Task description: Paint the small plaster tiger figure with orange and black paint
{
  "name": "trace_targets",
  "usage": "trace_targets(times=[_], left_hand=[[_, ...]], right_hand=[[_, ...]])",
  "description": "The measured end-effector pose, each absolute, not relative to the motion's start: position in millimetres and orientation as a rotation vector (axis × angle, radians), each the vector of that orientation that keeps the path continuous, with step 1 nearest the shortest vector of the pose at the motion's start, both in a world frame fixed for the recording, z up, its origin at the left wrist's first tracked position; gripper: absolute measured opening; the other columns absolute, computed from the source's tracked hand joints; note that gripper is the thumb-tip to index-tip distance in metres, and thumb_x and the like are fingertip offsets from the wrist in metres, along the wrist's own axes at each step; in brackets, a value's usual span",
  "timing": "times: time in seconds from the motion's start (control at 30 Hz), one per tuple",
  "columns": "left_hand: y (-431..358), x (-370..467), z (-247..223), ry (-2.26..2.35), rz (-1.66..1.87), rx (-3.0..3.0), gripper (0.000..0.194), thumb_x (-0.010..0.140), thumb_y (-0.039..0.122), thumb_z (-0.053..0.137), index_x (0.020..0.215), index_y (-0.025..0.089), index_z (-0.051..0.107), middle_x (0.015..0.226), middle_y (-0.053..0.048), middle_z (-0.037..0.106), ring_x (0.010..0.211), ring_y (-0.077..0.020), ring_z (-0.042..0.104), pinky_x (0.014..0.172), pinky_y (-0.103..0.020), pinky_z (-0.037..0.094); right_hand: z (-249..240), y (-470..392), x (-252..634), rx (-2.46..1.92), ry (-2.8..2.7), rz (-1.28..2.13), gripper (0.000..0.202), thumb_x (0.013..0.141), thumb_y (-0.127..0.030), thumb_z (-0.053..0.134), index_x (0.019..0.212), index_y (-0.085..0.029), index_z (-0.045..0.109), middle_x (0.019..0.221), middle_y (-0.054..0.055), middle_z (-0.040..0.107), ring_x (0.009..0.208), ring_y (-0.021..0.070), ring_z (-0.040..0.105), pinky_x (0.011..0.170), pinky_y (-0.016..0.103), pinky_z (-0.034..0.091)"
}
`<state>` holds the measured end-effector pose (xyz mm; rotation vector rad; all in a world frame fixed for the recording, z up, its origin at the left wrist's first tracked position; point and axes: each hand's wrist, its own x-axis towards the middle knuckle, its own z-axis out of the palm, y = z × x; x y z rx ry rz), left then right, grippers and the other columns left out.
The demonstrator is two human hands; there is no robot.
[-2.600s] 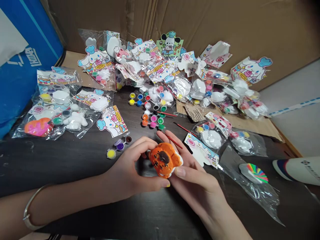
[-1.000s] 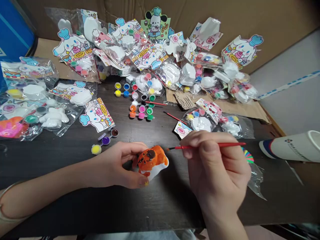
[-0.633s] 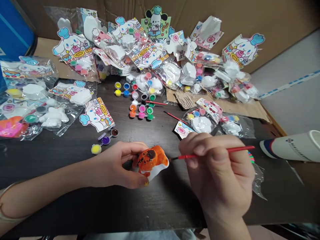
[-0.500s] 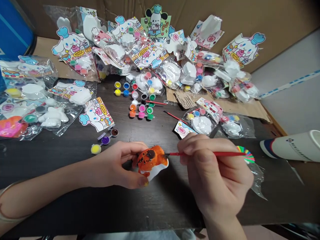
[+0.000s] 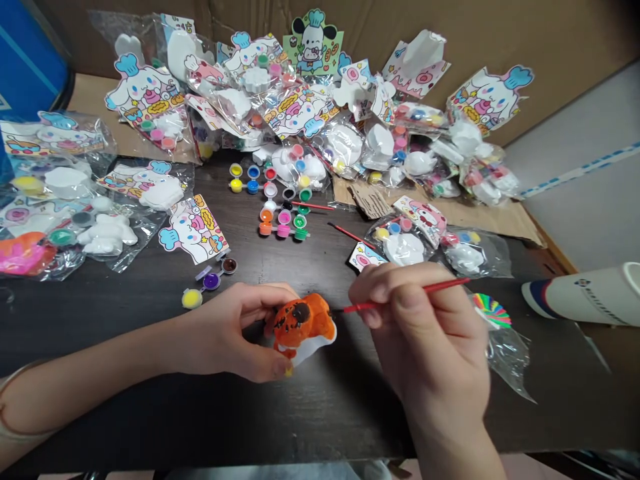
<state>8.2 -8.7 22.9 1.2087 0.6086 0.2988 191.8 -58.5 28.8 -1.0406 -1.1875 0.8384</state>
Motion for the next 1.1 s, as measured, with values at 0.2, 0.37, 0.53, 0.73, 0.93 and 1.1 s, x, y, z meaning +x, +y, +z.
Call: trace_targets(times=[0.2,0.37,0.53,0.73,0.93,1.1], left_hand=[[-7,8,21,0.578,0.329,1.238,0.029,0.065,0.021,0.07,0.093,0.019,0.065,0.086,-0.001,0.054,0.078,-0.0136,0.05,0.069,-0.024,0.043],[-5,7,17,0.534,0.343,1.289,0.024,0.065,0.022,0.07,0.087,0.017,0.062,0.087,-0.001,0.052,0.078,-0.0139,0.05,0.068,-0.024,0.042],[-7,7,21,0.583,0.353,1.292,0.03,0.066,0.023,0.069,0.096,0.019,0.064,0.088,-0.002,0.054,0.076,-0.0136,0.049,0.066,-0.024,0.041],[13,-17,56,0.7,0.59,1.392,0.034,0.066,0.028,0.074,0.098,0.02,0.065,0.101,-0.005,0.059,0.087,-0.0173,0.056,0.078,-0.028,0.046],[50,-51,79,0.993,0.669,1.697,0.034,0.063,0.037,0.071,0.09,0.018,0.067,0.086,-0.003,0.06,0.08,-0.019,0.056,0.07,-0.027,0.046],[65,-54,61,1.142,0.585,1.929,0.035,0.066,0.041,0.065,0.092,0.016,0.065,0.091,-0.003,0.061,0.082,-0.0194,0.055,0.072,-0.029,0.045]], right_hand=[[28,-59,191,-1.043,-1.189,0.786,0.017,0.092,-0.024,0.055,0.077,-0.021,0.063,0.064,-0.002,0.055,0.061,0.0105,0.052,0.059,0.026,0.042],[28,-58,191,-1.05,-1.201,0.812,0.016,0.091,-0.024,0.057,0.077,-0.02,0.063,0.065,-0.002,0.055,0.061,0.0099,0.051,0.059,0.025,0.042],[30,-57,192,-0.999,-1.143,0.919,0.019,0.09,-0.028,0.057,0.074,-0.019,0.062,0.062,-0.002,0.053,0.058,0.0103,0.05,0.053,0.024,0.041],[25,-47,195,-1.058,-0.9,0.746,0.013,0.084,-0.029,0.065,0.073,-0.021,0.066,0.068,0.0,0.057,0.056,0.009,0.05,0.05,0.021,0.041],[31,-2,180,-1.254,-1.391,0.746,0.015,0.085,-0.031,0.057,0.074,-0.022,0.063,0.068,0.0,0.063,0.064,0.0142,0.058,0.061,0.027,0.044],[19,48,167,-1.312,-1.729,0.74,0.016,0.084,-0.025,0.053,0.069,-0.021,0.057,0.068,0.002,0.063,0.067,0.0172,0.057,0.067,0.031,0.042]])
